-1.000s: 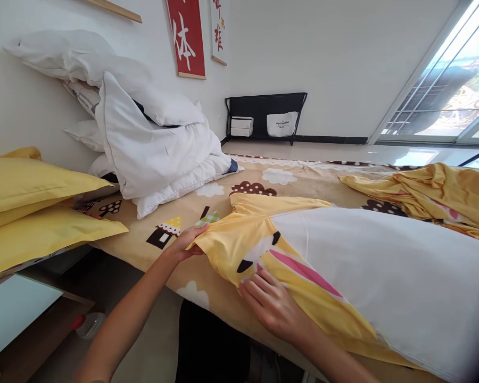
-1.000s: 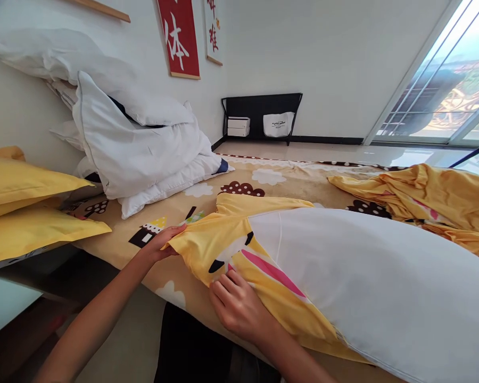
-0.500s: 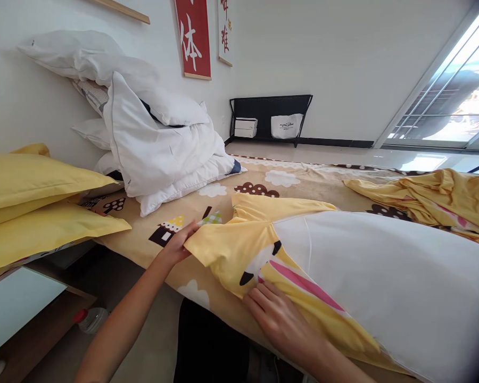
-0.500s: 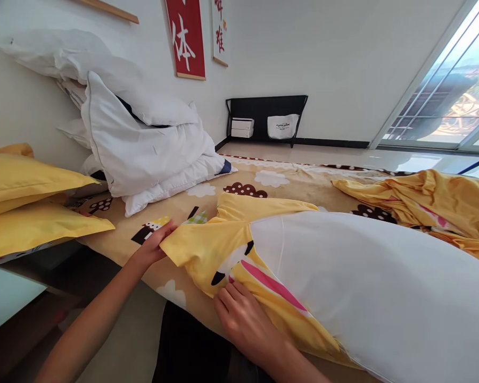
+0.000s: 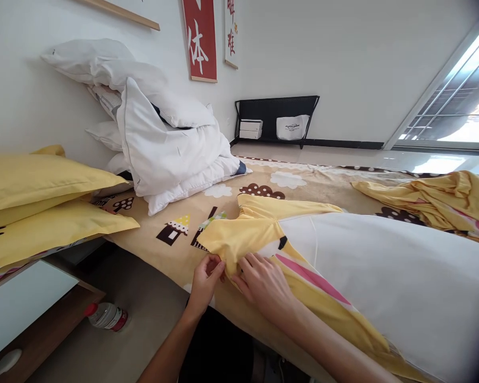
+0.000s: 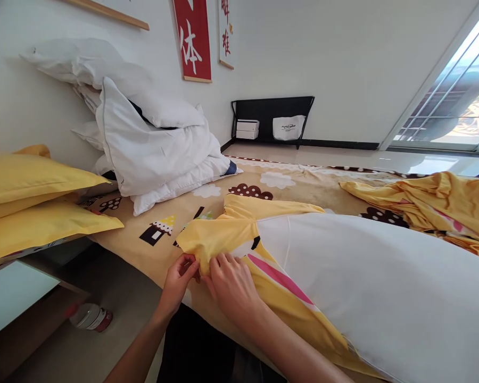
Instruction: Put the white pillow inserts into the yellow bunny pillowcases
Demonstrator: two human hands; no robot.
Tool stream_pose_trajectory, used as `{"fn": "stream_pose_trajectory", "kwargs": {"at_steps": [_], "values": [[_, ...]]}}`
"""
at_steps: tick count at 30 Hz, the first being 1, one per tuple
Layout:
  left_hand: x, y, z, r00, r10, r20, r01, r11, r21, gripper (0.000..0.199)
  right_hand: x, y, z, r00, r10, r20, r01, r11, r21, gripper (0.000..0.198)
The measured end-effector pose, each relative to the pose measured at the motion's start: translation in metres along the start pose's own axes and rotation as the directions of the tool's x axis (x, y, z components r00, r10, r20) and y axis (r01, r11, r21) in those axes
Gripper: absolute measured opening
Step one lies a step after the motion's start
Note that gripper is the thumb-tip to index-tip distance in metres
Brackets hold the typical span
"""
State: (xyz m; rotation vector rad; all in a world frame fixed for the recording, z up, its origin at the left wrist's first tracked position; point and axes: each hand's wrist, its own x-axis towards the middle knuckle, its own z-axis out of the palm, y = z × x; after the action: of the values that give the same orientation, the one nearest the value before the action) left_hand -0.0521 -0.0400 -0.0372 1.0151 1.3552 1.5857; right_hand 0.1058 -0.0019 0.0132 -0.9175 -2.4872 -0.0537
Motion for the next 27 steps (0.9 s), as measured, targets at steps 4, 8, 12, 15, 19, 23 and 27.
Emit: {"fn": "stream_pose_trajectory", "kwargs": {"at_steps": [4,8,12,15,19,23,27], "values": [[0.005,-0.011,-0.002,0.998,-0.062,0.018,0.062,0.998,-0.025,0.038,-0.004,-0.005,0.008,0.998,-0.02,-0.06,0.014,0.995,-0.095,0.018],[0.0,-0.011,-0.003,0.997,0.014,0.082,-0.013,1.0,-0.012,0.031,-0.005,-0.001,0.013,0.996,-0.032,-0.079,0.021,0.991,-0.136,0.019],[-0.012,-0.007,0.001,0.99,0.141,0.022,-0.141,0.99,-0.015,0.024,0.001,0.006,0.017,0.992,-0.029,-0.124,0.006,0.983,-0.181,0.023],[-0.025,-0.014,0.008,0.98,0.18,-0.079,-0.179,0.984,0.02,0.023,0.004,0.009,0.021,0.989,-0.016,-0.149,-0.019,0.973,-0.229,0.023],[-0.039,-0.028,0.02,0.983,0.119,-0.141,-0.12,0.993,0.004,0.027,0.004,0.009,0.024,0.989,-0.019,-0.148,-0.018,0.969,-0.244,0.019],[-0.044,-0.031,0.026,0.997,0.044,-0.069,-0.047,0.998,-0.032,0.023,-0.011,0.004,0.02,0.989,-0.075,-0.128,0.051,0.982,-0.183,0.016],[-0.044,-0.03,0.021,0.999,-0.035,-0.015,0.034,0.999,-0.034,0.028,-0.039,0.003,0.016,0.972,-0.213,-0.103,0.183,0.954,-0.239,0.016]]}}
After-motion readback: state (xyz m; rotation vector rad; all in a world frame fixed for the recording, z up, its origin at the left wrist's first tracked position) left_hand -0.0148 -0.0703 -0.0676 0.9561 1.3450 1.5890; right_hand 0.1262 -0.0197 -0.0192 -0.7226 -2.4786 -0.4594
